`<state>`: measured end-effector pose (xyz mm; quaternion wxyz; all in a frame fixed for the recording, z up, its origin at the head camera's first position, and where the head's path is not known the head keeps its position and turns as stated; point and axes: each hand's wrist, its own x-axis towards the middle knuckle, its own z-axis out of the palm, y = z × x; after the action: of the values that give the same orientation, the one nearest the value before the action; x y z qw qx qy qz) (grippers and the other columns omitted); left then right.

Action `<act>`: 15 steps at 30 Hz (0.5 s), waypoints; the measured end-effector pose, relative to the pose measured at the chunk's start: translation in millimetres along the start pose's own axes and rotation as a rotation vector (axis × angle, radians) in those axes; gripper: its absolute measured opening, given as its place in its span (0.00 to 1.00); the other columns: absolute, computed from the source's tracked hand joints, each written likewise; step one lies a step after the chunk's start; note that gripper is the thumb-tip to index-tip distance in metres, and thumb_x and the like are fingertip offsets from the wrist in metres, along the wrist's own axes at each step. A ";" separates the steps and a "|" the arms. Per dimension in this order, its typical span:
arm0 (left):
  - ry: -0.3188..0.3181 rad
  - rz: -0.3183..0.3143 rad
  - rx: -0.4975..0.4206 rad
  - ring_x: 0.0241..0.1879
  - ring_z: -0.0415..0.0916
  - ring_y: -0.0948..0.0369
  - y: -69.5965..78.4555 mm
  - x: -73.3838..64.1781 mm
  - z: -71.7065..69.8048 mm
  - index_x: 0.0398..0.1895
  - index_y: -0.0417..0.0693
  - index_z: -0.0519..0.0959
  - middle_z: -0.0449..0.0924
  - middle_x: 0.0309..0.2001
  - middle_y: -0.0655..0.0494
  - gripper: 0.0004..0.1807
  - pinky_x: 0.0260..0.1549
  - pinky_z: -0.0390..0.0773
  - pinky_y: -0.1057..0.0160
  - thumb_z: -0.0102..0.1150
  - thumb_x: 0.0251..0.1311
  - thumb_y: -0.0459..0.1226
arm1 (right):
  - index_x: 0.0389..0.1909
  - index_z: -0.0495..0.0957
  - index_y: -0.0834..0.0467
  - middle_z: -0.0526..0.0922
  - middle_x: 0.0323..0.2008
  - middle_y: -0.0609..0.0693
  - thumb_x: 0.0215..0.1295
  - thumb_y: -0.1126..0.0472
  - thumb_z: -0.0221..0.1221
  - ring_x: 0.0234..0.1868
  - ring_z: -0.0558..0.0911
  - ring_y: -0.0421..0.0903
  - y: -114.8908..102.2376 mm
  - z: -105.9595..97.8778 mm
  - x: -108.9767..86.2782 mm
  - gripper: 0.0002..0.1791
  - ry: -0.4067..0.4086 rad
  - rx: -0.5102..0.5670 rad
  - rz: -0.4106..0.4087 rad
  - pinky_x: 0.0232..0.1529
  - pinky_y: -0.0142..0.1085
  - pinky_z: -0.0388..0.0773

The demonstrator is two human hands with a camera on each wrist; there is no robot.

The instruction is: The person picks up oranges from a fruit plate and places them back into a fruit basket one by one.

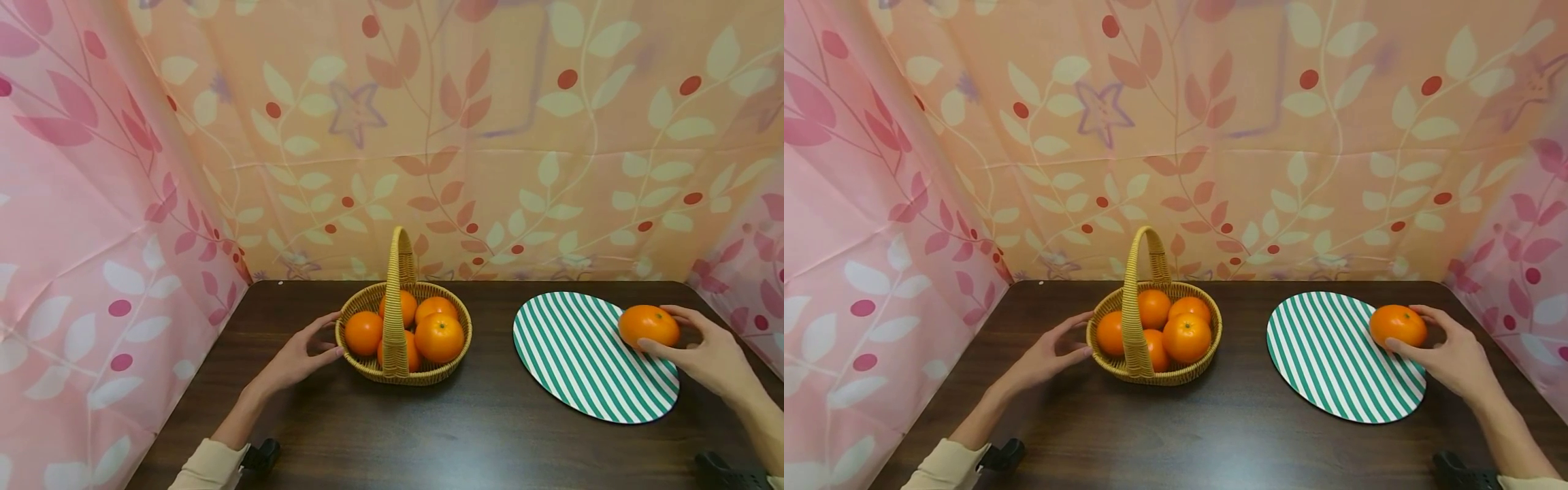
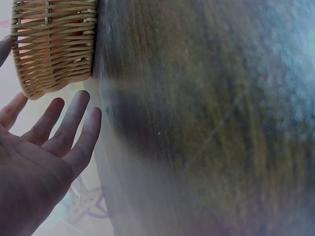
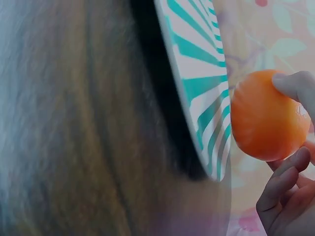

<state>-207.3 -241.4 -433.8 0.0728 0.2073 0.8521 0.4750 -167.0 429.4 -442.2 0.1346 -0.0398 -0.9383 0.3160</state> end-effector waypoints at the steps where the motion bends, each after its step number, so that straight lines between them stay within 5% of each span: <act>1: 0.001 0.000 0.000 0.53 0.80 0.43 -0.2 0.0 0.0 0.78 0.52 0.61 0.63 0.72 0.38 0.38 0.47 0.83 0.54 0.66 0.68 0.42 | 0.70 0.63 0.69 0.69 0.56 0.76 0.60 0.48 0.73 0.34 0.78 0.58 -2.2 -0.1 0.5 0.46 0.005 0.007 -0.003 0.22 0.31 0.72; 6: 0.001 0.005 -0.008 0.53 0.80 0.43 -0.6 0.1 -0.4 0.78 0.52 0.61 0.63 0.71 0.38 0.38 0.46 0.83 0.56 0.66 0.68 0.42 | 0.70 0.64 0.66 0.70 0.56 0.70 0.60 0.50 0.74 0.28 0.76 0.41 -15.5 -1.2 2.3 0.44 0.011 0.075 -0.036 0.24 0.29 0.74; 11: 0.000 0.006 -0.006 0.53 0.81 0.43 -0.6 -0.2 -0.1 0.78 0.52 0.61 0.63 0.71 0.38 0.38 0.46 0.83 0.56 0.66 0.68 0.42 | 0.71 0.66 0.62 0.72 0.54 0.55 0.60 0.53 0.74 0.27 0.77 0.43 -32.4 -0.1 4.7 0.42 0.010 0.139 -0.078 0.26 0.27 0.74; 15: -0.001 0.002 -0.006 0.53 0.80 0.43 -0.5 -0.4 -0.2 0.78 0.52 0.61 0.63 0.71 0.37 0.38 0.47 0.83 0.55 0.66 0.68 0.43 | 0.72 0.67 0.58 0.73 0.55 0.54 0.61 0.54 0.74 0.26 0.76 0.48 -47.9 2.3 9.6 0.40 -0.018 0.155 -0.099 0.27 0.29 0.73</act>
<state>-207.2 -242.0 -434.2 0.0735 0.2084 0.8504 0.4774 -176.4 391.4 -412.8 0.1441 0.0200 -0.9130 0.3810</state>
